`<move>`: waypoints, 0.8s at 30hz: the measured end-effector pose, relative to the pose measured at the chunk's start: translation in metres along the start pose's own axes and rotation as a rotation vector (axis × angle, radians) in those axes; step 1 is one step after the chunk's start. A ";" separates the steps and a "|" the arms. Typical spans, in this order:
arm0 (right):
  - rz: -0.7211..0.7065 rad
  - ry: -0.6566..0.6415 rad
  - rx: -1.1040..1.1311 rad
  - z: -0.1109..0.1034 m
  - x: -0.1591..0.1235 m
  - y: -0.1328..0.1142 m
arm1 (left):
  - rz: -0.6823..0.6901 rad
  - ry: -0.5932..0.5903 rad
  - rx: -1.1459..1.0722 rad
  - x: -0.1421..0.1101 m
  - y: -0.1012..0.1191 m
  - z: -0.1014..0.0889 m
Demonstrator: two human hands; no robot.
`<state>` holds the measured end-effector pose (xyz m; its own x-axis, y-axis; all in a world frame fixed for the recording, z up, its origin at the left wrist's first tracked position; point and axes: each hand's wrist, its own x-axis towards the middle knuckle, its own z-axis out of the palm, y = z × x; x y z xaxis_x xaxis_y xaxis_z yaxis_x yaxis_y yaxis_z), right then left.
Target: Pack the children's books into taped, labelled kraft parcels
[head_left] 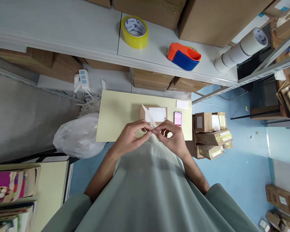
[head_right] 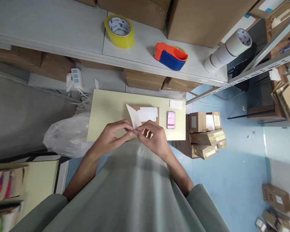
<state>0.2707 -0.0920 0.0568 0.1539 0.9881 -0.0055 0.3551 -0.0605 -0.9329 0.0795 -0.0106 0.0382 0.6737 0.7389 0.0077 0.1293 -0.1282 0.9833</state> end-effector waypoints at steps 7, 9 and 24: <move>0.043 0.009 -0.001 0.024 0.000 -0.006 | 0.002 0.044 0.039 -0.020 -0.014 -0.032; 0.076 0.038 0.013 0.031 0.001 -0.007 | -0.013 0.074 0.063 -0.028 -0.024 -0.048; 0.228 0.072 0.142 0.144 0.002 -0.028 | -0.225 0.250 -0.041 -0.084 -0.080 -0.137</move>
<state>0.1278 -0.0682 0.0306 0.2817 0.9384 -0.2000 0.1716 -0.2543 -0.9518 -0.0872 0.0283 -0.0166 0.4319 0.8855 -0.1714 0.2216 0.0800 0.9718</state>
